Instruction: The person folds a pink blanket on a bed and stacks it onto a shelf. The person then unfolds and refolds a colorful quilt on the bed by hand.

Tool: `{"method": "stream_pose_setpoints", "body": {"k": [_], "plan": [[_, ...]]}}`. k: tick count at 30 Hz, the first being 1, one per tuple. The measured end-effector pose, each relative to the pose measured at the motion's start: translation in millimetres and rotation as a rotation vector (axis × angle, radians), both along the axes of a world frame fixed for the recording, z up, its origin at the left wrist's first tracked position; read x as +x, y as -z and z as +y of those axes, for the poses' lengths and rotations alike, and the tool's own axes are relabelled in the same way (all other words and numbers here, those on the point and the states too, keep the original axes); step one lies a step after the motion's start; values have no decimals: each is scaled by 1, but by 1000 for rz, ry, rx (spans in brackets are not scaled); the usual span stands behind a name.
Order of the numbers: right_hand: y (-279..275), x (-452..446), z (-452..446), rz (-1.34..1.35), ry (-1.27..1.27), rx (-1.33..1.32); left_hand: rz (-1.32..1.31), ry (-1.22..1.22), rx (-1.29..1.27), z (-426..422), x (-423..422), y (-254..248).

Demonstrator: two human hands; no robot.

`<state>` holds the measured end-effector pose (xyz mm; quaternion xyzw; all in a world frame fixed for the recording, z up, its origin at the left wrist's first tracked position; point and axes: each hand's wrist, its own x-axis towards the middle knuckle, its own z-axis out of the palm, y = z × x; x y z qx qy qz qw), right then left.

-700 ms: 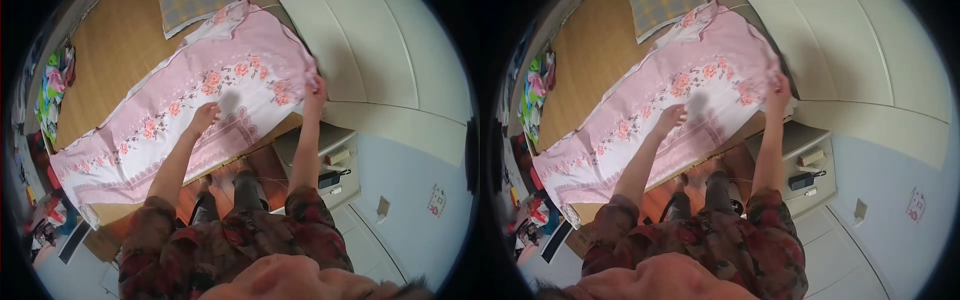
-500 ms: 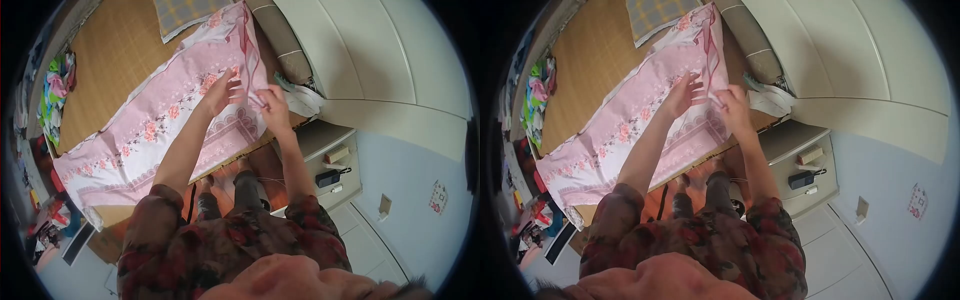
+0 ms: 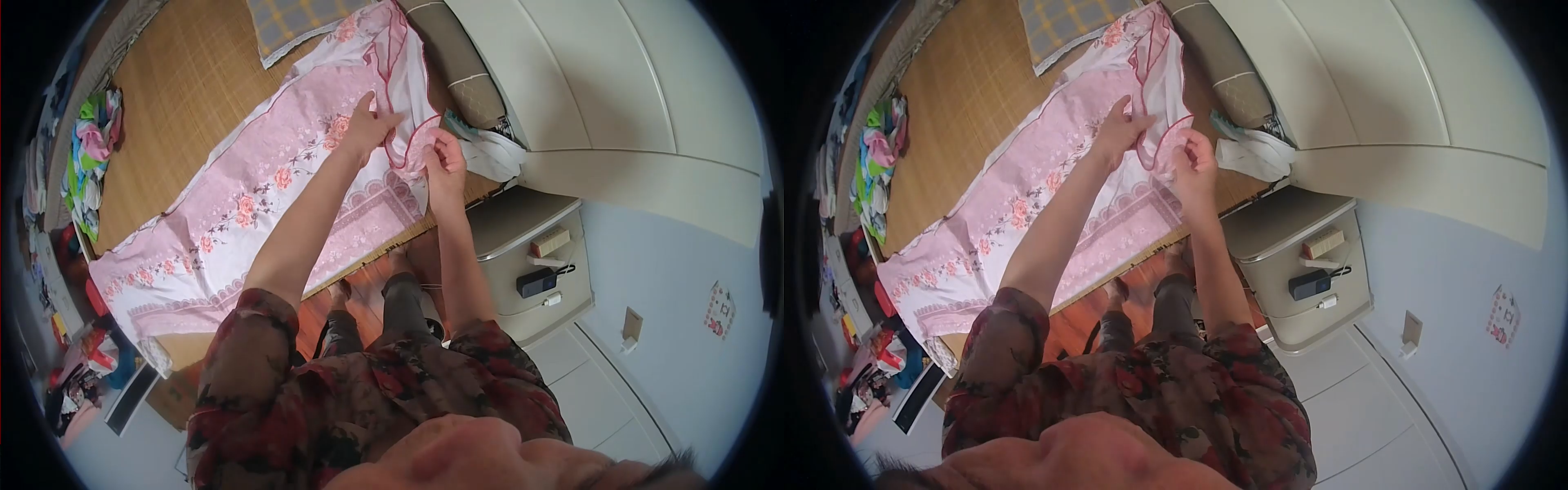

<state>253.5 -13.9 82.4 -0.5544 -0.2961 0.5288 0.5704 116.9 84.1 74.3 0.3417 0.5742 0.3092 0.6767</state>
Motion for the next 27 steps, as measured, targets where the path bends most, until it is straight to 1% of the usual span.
{"method": "stream_pose_setpoints", "body": {"k": [1,2,4,5,6,7,8,9,10,11,12,13,14,15,16,17,18,19,20,22,23,24,26,27], "plan": [[-3,-1,1,62,34,-14,109,45,114,-9,-2,-6],[-5,-2,2,66,35,-11,113,47,117,-19,-4,-13],[0,-5,5,-2,-12,-14,71,6,-50,-36,-10,-20],[3,-8,5,1,-15,-9,31,-125,-37,-43,-8,-12],[10,-11,4,-87,-91,-33,32,-129,-34,-43,-12,-11],[17,-13,3,-176,-168,-57,87,-130,-72,-43,-18,-10],[25,-14,3,-179,-173,-55,139,-132,-112,-43,-22,-8],[28,-15,6,-162,-278,-53,248,-152,-72,-42,-24,-2],[31,-16,9,-142,-385,-52,244,-159,-74,-41,-26,5],[34,-15,14,-144,-394,-54,225,-122,-25,-40,-29,12],[24,-16,22,-211,-337,-87,208,-86,20,-42,-33,17],[23,-16,29,-277,-279,-120,206,-97,14,-44,-33,9],[34,-17,45,-278,-290,-123,128,-98,-10,-46,-29,0],[55,-18,68,-364,-187,-97,51,-100,-30,-46,-24,-7],[55,-24,79,-447,-86,-71,53,-111,-31,-47,-21,1],[54,-23,86,-445,-98,-70,-33,-63,55,-47,-17,9],[27,-26,98,-469,-310,-147,-120,-15,141,-49,-15,16],[11,-29,103,-492,-520,-227,-138,48,89,-50,-15,11],[12,-33,101,-497,-526,-232,-143,42,85,-53,-17,5],[9,-42,105,-1086,-645,-136,-236,94,-39,-58,-21,-8],[9,-47,96,-1146,-612,-85,-357,107,-39,-66,-29,0],[6,-52,83,-1160,-646,-102,-360,102,-32,-75,-45,5],[6,-66,46,-1139,-731,-128,-617,54,-253,-89,-80,17],[13,-75,24,-1103,-779,-140,-617,48,-254,-91,-94,29]]}}
